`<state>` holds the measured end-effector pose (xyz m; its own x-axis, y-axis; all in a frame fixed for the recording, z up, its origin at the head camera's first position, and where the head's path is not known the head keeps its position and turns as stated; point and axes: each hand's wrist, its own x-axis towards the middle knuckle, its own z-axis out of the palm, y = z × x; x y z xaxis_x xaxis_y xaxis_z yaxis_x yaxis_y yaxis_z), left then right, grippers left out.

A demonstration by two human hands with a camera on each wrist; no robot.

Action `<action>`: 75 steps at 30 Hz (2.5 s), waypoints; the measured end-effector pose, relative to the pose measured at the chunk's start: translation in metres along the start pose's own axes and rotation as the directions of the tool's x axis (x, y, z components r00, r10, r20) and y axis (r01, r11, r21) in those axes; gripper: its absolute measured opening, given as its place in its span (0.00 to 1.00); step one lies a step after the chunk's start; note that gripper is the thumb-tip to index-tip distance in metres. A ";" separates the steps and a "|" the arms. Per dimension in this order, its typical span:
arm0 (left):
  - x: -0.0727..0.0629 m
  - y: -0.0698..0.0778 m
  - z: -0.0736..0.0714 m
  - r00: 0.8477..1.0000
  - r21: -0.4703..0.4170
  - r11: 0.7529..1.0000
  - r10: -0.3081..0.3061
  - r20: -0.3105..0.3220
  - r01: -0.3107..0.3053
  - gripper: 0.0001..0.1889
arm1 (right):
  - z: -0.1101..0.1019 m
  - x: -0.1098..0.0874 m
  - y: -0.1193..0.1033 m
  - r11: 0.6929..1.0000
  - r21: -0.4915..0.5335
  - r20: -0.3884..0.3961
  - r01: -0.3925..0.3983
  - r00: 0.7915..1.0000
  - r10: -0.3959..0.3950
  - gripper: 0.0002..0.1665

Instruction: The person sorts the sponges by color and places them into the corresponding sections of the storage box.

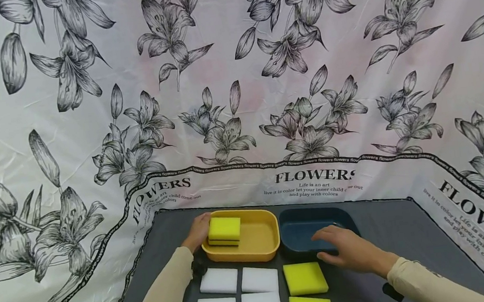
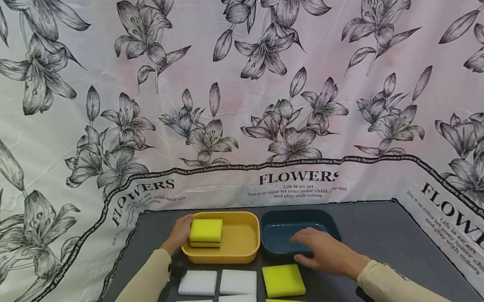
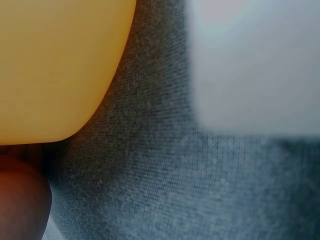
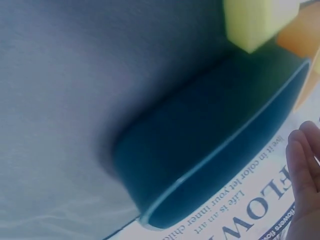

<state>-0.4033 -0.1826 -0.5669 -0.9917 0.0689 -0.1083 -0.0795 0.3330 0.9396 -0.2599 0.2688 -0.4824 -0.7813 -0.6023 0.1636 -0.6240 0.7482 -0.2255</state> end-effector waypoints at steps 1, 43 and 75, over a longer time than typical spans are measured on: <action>0.000 0.000 0.000 1.000 0.000 1.000 0.000 -0.001 0.000 0.29 | 0.001 -0.004 0.000 1.000 0.007 -0.007 0.004 1.000 -0.003 0.21; 0.000 -0.004 0.001 1.000 -0.009 1.000 -0.005 -0.006 0.005 0.29 | 0.066 -0.084 -0.016 0.861 0.479 0.344 -0.173 0.939 -0.003 0.27; 0.003 -0.001 -0.001 1.000 -0.005 1.000 0.009 0.010 -0.009 0.29 | -0.006 -0.041 -0.029 0.994 0.050 -0.021 0.098 0.995 -0.097 0.32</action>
<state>-0.4065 -0.1839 -0.5675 -0.9913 0.0809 -0.1035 -0.0715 0.3279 0.9420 -0.2097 0.2732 -0.4767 -0.7171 -0.6661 0.2048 -0.6961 0.6707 -0.2560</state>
